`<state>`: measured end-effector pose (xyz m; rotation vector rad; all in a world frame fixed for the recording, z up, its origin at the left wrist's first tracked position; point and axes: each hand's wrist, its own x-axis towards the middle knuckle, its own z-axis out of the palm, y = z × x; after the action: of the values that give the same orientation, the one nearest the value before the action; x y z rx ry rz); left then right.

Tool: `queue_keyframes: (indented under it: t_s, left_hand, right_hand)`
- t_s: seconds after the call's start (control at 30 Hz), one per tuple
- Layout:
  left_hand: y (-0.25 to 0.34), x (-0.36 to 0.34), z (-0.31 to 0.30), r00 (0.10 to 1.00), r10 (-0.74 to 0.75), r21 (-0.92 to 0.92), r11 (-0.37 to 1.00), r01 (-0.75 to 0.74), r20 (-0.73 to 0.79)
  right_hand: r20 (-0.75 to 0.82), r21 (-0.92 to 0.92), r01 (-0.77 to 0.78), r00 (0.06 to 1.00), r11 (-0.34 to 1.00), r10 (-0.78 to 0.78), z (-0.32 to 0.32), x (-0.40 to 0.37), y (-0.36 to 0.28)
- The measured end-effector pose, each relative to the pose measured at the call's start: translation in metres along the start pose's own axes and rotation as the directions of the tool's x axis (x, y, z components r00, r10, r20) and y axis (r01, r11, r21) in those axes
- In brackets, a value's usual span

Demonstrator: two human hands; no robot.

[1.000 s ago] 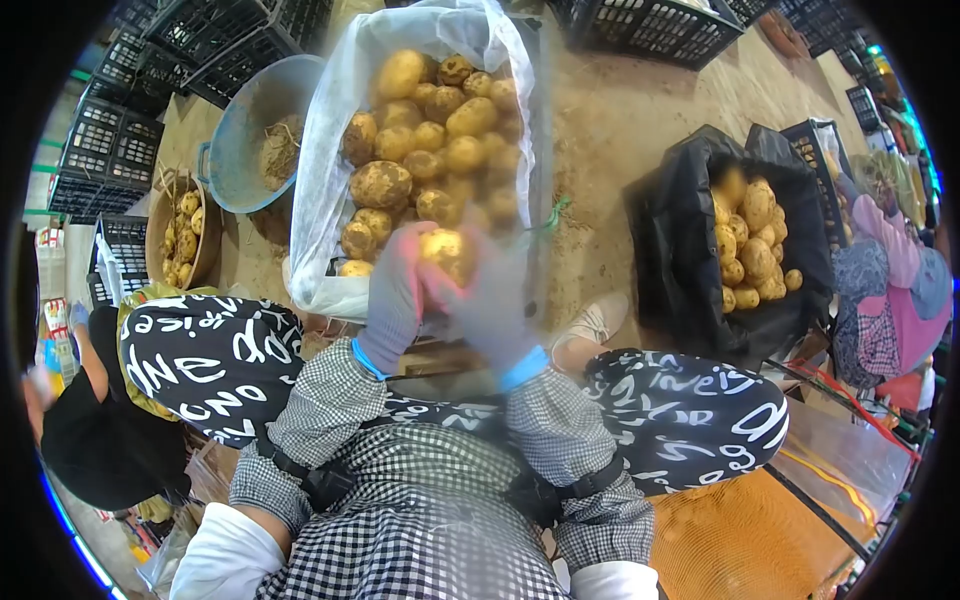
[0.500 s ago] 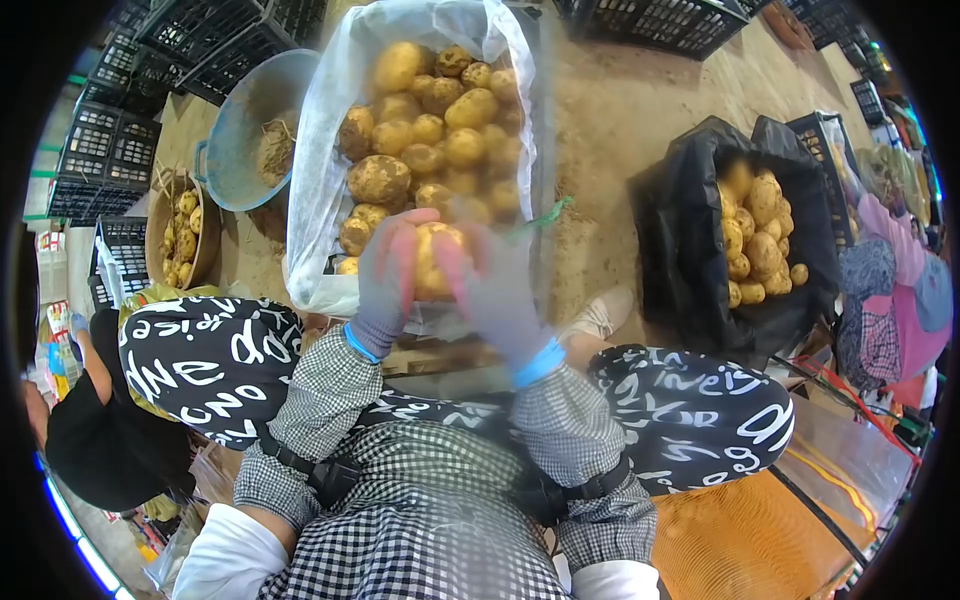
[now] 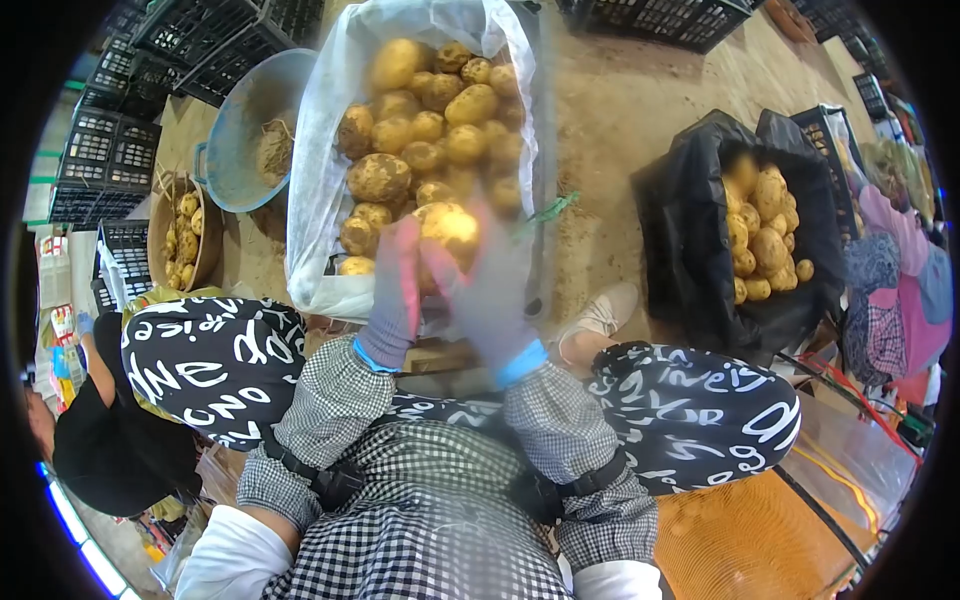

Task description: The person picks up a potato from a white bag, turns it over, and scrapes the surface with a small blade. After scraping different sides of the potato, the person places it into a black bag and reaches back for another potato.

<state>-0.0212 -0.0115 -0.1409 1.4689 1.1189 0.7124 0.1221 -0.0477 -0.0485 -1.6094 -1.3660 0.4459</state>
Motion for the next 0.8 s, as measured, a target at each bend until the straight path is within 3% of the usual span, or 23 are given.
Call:
queue_keyframes:
  t_s: [0.07,0.13,0.2,0.27,0.33,0.37,0.43,0.5,0.53,0.6,0.63,0.7,0.8]
  left_hand:
    - [0.010,-0.014,0.006,0.977,0.200,0.180,0.966,-0.184,-0.078]
    - [0.046,-0.016,0.003,0.976,0.168,0.004,0.986,-0.169,-0.139]
    - [0.082,-0.013,-0.009,0.991,-0.128,-0.463,0.881,0.094,-0.041]
    - [0.107,-0.008,-0.017,0.924,-0.337,-0.788,0.513,0.340,0.180]
    - [0.083,-0.002,-0.017,0.925,-0.348,-0.767,0.548,0.333,0.153]
    - [0.036,0.002,-0.010,0.965,-0.262,-0.585,0.781,0.217,0.008]
    - [0.057,0.010,-0.015,0.966,-0.257,-0.466,0.854,0.233,0.011]
    - [0.107,0.012,-0.027,0.855,-0.434,-0.633,0.585,0.508,0.285]
    - [0.107,0.012,-0.022,0.914,-0.371,-0.570,0.720,0.396,0.166]
    - [0.105,0.007,-0.009,0.981,-0.181,-0.360,0.922,0.146,-0.066]
    - [0.104,0.006,-0.007,0.990,-0.107,-0.241,0.967,0.081,-0.096]
    - [0.102,0.003,-0.005,0.990,0.046,0.017,0.999,-0.045,-0.131]
    - [0.110,-0.004,-0.010,0.987,0.162,0.159,0.974,-0.162,0.013]
  right_hand:
    - [0.016,0.023,-0.055,0.998,0.998,0.054,0.001,-0.001,0.007]
    - [0.072,0.023,-0.130,0.989,0.991,0.128,-0.005,0.001,0.015]
    - [0.074,0.032,-0.213,0.975,0.977,0.210,0.000,0.002,0.021]
    - [0.124,0.079,-0.346,0.934,0.935,0.335,-0.002,0.004,0.021]
    - [0.233,0.152,-0.520,0.845,0.840,0.481,-0.007,0.009,0.010]
    - [0.237,0.296,-0.497,0.866,0.816,0.441,-0.007,0.009,0.007]
    - [0.217,0.562,-0.416,0.908,0.715,0.358,-0.008,0.013,0.004]
    - [0.329,0.432,-0.467,0.878,0.772,0.347,-0.015,0.015,0.005]
    - [0.383,0.364,-0.481,0.858,0.798,0.343,-0.019,0.017,0.006]
    - [0.425,0.497,-0.605,0.795,0.621,0.434,-0.018,0.012,0.013]
    - [0.456,0.564,-0.646,0.763,0.515,0.458,-0.014,0.014,0.012]
    - [0.474,0.544,-0.704,0.707,0.456,0.525,-0.016,0.017,0.001]
    - [0.484,0.649,-0.655,0.748,0.388,0.454,-0.022,0.014,-0.001]
